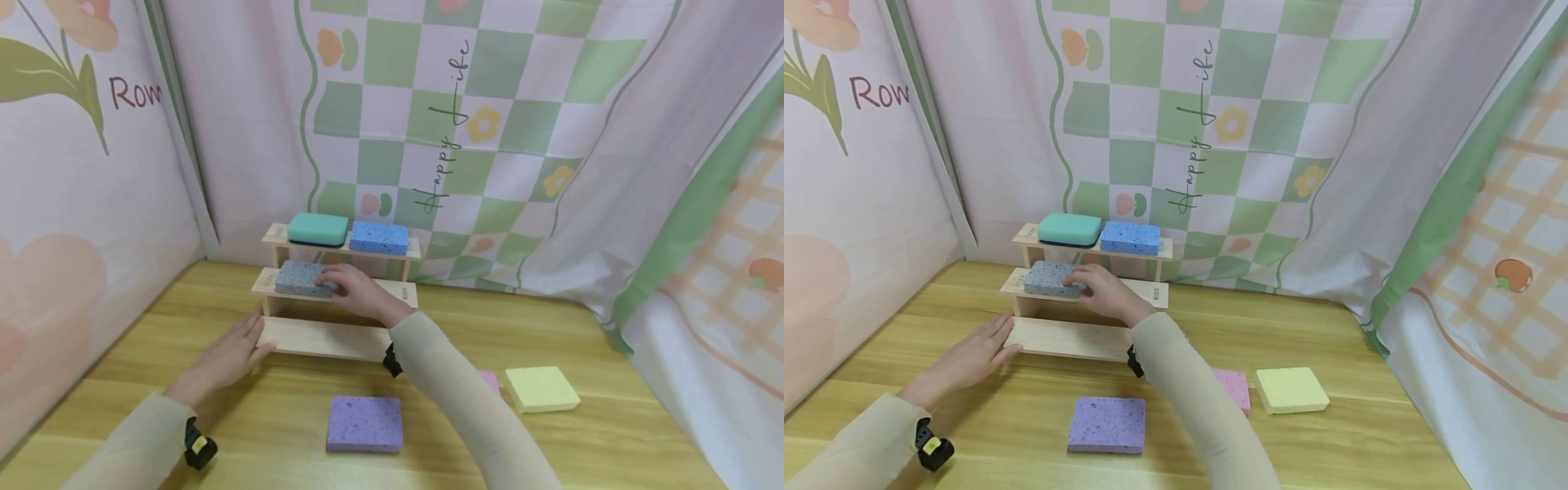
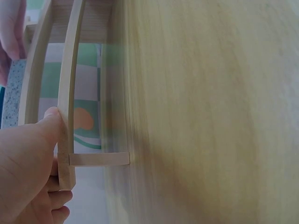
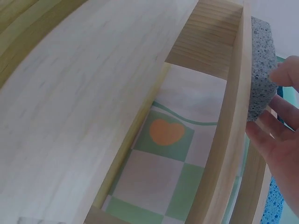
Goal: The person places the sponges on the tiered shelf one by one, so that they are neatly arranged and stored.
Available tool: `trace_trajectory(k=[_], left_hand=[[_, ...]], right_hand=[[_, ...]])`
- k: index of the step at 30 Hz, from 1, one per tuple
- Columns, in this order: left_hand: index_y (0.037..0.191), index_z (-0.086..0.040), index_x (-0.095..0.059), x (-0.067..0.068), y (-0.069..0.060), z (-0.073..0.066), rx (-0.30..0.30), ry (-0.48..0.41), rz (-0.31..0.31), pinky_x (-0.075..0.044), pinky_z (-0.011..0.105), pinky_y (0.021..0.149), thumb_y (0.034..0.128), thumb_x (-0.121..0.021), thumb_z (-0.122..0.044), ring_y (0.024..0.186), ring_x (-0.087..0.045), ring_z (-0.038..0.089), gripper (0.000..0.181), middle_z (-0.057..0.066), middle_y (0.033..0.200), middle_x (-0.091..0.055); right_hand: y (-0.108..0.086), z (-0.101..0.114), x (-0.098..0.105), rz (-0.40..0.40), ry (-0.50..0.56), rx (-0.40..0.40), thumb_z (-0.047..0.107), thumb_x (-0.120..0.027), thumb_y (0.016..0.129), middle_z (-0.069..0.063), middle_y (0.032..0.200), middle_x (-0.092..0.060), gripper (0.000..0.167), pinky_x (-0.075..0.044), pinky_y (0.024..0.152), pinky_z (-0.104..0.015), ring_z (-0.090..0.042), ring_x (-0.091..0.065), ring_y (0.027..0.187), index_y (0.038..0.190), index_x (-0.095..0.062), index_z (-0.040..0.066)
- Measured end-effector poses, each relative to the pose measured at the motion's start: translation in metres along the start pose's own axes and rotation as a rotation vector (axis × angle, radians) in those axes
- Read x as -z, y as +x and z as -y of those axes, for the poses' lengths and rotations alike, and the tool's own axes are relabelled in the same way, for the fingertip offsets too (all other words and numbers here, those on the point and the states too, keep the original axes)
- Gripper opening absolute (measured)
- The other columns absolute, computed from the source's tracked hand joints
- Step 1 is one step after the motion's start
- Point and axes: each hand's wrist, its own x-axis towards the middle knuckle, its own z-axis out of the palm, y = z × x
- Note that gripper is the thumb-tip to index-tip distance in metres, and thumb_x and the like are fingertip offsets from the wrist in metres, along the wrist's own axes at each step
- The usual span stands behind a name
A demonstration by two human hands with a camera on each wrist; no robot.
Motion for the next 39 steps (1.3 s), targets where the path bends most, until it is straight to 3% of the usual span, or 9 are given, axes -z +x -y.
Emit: trace_trajectory(k=[16,24,39], left_hand=[[0.130,0.021,-0.032,0.000,0.001,0.000,-0.010,0.008,-0.006,-0.023,0.054,0.104,0.0985,-0.043,-0.033,0.126,-0.027,0.048,0.063,0.037,0.137,-0.027],[0.131,0.021,-0.032,0.000,0.001,0.000,-0.002,0.006,-0.004,-0.023,0.054,0.104,0.0986,-0.042,-0.034,0.127,-0.026,0.047,0.064,0.037,0.137,-0.027],[0.130,0.021,-0.032,0.000,0.000,0.000,-0.005,0.007,-0.006,-0.023,0.054,0.104,0.0984,-0.043,-0.033,0.127,-0.027,0.047,0.063,0.036,0.137,-0.028]], right_hand=[[-0.026,-0.003,0.016,-0.048,0.157,-0.002,0.009,-0.058,0.091,-0.009,0.138,-0.042,0.034,-0.029,0.105,-0.035,-0.021,-0.035,0.128,0.125,-0.056,0.011],[-0.041,-0.003,0.027,-0.083,0.155,0.082,0.005,-0.057,0.090,-0.013,0.137,-0.043,0.034,-0.030,0.105,-0.038,-0.023,-0.035,0.128,0.125,-0.055,0.005],[-0.071,-0.003,0.037,-0.089,0.170,0.078,0.006,-0.057,0.090,-0.012,0.139,-0.041,0.034,-0.032,0.103,-0.041,-0.024,-0.035,0.128,0.124,-0.055,0.004]])
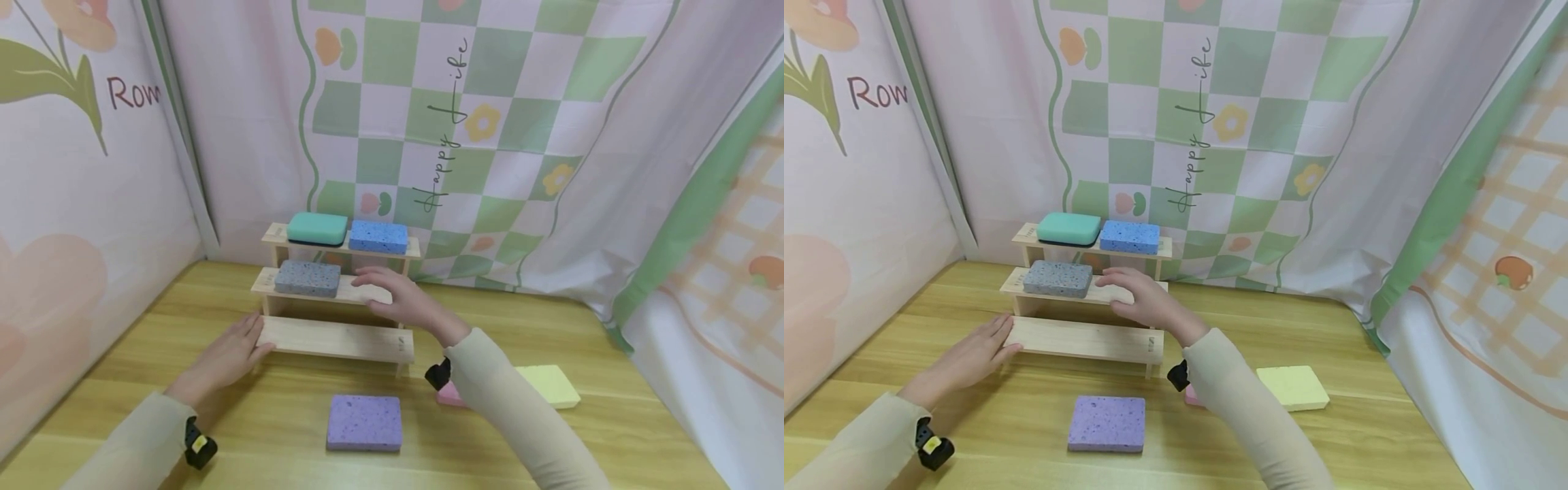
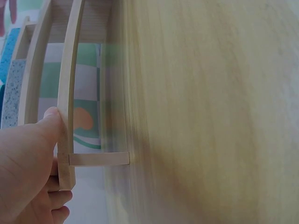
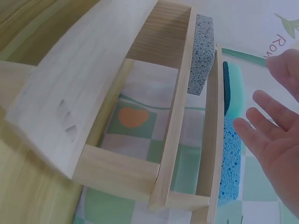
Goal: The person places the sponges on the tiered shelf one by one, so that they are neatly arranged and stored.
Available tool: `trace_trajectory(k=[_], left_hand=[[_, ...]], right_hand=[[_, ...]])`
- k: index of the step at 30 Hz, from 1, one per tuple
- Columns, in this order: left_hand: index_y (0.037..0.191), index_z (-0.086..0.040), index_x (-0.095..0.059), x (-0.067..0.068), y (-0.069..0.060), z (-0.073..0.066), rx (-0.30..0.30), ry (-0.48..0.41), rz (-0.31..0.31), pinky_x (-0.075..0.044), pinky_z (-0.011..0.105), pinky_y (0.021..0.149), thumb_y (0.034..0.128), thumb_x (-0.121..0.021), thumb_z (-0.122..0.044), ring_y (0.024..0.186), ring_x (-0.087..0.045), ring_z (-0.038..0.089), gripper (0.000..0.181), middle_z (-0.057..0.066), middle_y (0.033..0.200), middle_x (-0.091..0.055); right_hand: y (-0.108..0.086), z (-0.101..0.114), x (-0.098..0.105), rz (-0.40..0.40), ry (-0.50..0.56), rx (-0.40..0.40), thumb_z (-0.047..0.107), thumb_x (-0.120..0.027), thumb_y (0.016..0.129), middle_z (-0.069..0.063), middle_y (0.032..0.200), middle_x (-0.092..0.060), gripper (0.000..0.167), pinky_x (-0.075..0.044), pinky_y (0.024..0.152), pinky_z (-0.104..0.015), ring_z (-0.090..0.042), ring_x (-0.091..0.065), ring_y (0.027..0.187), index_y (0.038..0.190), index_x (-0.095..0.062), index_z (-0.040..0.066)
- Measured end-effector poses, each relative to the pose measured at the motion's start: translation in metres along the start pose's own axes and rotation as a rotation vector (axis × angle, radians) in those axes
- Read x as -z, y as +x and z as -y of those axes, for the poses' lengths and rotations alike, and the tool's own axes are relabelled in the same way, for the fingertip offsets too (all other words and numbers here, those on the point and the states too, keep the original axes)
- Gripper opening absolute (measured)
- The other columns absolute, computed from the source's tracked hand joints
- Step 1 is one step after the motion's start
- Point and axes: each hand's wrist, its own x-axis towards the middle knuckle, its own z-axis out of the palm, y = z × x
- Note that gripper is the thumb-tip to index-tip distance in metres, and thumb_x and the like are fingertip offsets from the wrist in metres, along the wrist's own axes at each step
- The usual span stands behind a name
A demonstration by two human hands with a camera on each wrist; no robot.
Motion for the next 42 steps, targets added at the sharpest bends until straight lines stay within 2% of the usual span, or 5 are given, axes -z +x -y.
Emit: trace_trajectory(k=[13,23,36,42], left_hand=[[0.130,0.021,-0.032,0.001,0.000,-0.001,-0.002,-0.001,-0.004,-0.023,0.054,0.104,0.0980,-0.045,-0.031,0.126,-0.027,0.048,0.062,0.037,0.136,-0.028],[0.129,0.022,-0.033,0.000,0.000,-0.002,-0.012,0.014,-0.015,-0.024,0.055,0.103,0.0976,-0.047,-0.029,0.125,-0.028,0.049,0.061,0.038,0.135,-0.029],[0.130,0.021,-0.033,0.000,0.000,-0.001,-0.003,0.007,-0.007,-0.024,0.055,0.103,0.0982,-0.044,-0.032,0.126,-0.027,0.048,0.062,0.037,0.136,-0.028],[0.130,0.021,-0.032,0.001,0.000,-0.001,0.000,0.006,-0.003,-0.024,0.055,0.103,0.0984,-0.044,-0.032,0.126,-0.027,0.048,0.062,0.037,0.136,-0.028]], right_hand=[[-0.026,0.001,0.009,-0.040,-0.014,-0.018,0.005,-0.061,0.088,-0.012,0.138,-0.042,0.037,-0.039,0.098,-0.043,-0.026,-0.037,0.127,0.125,-0.055,0.006],[-0.048,0.000,0.019,-0.068,-0.012,-0.051,0.005,-0.064,0.086,-0.012,0.137,-0.043,0.040,-0.033,0.102,-0.046,-0.025,-0.035,0.128,0.124,-0.055,0.007],[-0.080,-0.006,0.029,-0.079,-0.029,-0.077,0.003,-0.064,0.085,-0.016,0.136,-0.043,0.042,-0.032,0.101,-0.049,-0.030,-0.038,0.126,0.126,-0.053,0.005],[-0.097,-0.012,0.033,-0.097,-0.023,-0.087,0.006,-0.065,0.086,-0.013,0.134,-0.046,0.042,-0.032,0.101,-0.050,-0.031,-0.039,0.124,0.126,-0.053,0.004]])
